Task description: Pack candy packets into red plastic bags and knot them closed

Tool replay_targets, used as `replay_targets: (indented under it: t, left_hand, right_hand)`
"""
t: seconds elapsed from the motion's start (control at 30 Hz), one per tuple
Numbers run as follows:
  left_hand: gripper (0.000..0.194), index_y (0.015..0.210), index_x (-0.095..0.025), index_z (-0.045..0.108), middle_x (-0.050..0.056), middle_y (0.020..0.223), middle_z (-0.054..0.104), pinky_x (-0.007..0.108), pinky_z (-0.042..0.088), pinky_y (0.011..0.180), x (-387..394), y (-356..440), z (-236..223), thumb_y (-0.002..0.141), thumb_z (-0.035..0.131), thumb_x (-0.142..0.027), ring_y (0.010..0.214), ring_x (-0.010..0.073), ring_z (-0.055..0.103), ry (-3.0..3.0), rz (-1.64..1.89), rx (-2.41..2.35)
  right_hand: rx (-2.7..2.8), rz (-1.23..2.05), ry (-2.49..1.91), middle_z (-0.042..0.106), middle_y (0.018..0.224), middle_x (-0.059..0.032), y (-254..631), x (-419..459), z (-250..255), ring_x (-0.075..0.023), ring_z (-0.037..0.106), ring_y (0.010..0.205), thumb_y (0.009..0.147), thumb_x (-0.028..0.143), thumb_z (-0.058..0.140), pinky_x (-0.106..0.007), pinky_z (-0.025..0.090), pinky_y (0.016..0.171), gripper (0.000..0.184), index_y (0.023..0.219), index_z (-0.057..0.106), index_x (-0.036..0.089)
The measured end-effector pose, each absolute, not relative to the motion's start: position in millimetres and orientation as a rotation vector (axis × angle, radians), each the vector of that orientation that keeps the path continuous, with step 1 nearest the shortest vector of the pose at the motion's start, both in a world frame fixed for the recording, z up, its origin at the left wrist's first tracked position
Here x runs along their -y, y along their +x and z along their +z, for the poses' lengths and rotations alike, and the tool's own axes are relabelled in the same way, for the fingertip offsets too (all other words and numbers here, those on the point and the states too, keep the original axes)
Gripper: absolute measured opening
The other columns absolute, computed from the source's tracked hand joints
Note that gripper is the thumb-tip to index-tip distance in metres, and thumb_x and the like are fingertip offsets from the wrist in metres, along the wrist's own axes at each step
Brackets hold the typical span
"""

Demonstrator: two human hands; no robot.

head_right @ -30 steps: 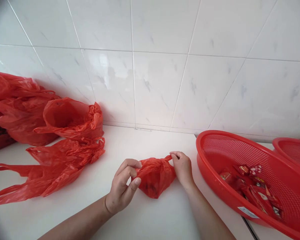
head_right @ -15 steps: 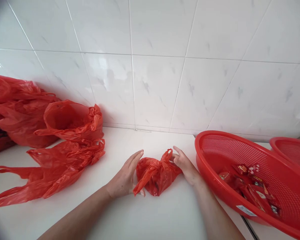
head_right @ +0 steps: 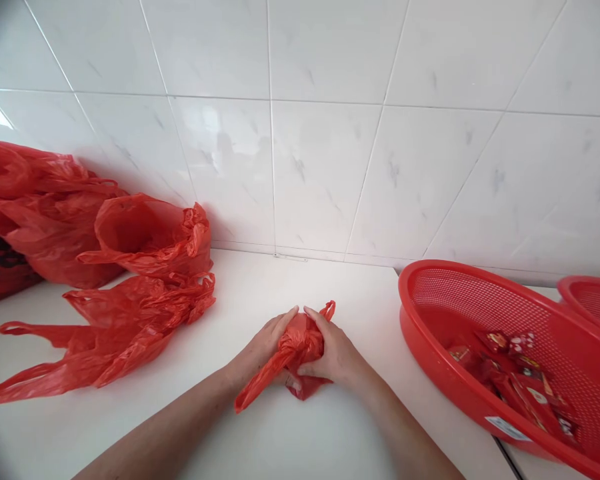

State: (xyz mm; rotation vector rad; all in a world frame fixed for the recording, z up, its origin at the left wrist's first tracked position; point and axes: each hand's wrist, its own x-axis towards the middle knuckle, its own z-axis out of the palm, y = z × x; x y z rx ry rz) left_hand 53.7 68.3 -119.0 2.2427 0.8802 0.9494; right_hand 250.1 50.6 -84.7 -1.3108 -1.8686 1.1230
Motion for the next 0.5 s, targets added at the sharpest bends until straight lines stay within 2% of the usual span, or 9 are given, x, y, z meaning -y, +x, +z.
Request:
replay_targets:
  t: [0.07, 0.17, 0.23, 0.37, 0.5]
  left_hand:
    - [0.115, 0.142, -0.029, 0.021, 0.011, 0.130, 0.046, 0.048, 0.042, 0.095, -70.5, 54.3, -118.3, 0.046, 0.083, -0.040, 0.118, 0.0317, 0.044, 2.276, 0.898, -0.910]
    - [0.079, 0.124, -0.024, 0.045, 0.009, 0.113, 0.056, 0.047, 0.044, 0.090, -71.4, 56.5, -112.5, 0.053, 0.079, -0.027, 0.103, 0.0295, 0.053, 2.373, 0.912, -0.910]
    - [0.054, 0.109, -0.021, 0.054, 0.007, 0.100, 0.060, 0.044, 0.047, 0.084, -70.7, 58.9, -109.2, 0.059, 0.073, -0.020, 0.092, 0.0265, 0.056, 2.446, 0.941, -0.926]
    - [0.015, 0.081, -0.021, 0.054, 0.001, 0.078, 0.058, 0.035, 0.048, 0.069, -68.4, 63.9, -107.7, 0.069, 0.055, -0.011, 0.073, 0.0193, 0.055, 2.505, 1.008, -1.021]
    - [0.014, 0.071, -0.021, 0.048, 0.001, 0.073, 0.055, 0.030, 0.047, 0.059, -66.4, 66.2, -106.7, 0.072, 0.047, -0.007, 0.069, 0.0172, 0.054, 2.456, 1.063, -1.091]
  right_hand:
    - [1.877, 1.053, -1.305, 0.053, 0.126, -0.0076, 244.5, -49.8, -87.3, -0.0254, 0.055, 0.108, 0.059, 0.023, 0.072, -0.040, 0.047, 0.088, 0.083, 0.135, 0.037, 0.028]
    - [1.888, 0.948, -1.345, 0.059, 0.116, -0.0062, 240.4, -48.7, -89.5, -0.0237, 0.059, 0.099, 0.062, 0.021, 0.068, -0.038, 0.048, 0.085, 0.069, 0.127, 0.045, 0.026]
    - [1.897, 0.868, -1.363, 0.061, 0.110, -0.0051, 238.4, -47.8, -90.3, -0.0221, 0.059, 0.096, 0.065, 0.021, 0.064, -0.036, 0.047, 0.083, 0.058, 0.121, 0.050, 0.025]
    - [1.912, 0.770, -1.347, 0.063, 0.097, -0.0038, 234.2, -46.5, -90.8, -0.0197, 0.059, 0.087, 0.073, 0.021, 0.055, -0.032, 0.047, 0.076, 0.033, 0.105, 0.059, 0.024]
    - [1.881, 0.692, -1.333, 0.062, 0.089, -0.0033, 230.5, -47.6, -94.0, -0.0182, 0.058, 0.080, 0.076, 0.019, 0.050, -0.030, 0.047, 0.072, 0.025, 0.097, 0.062, 0.022]
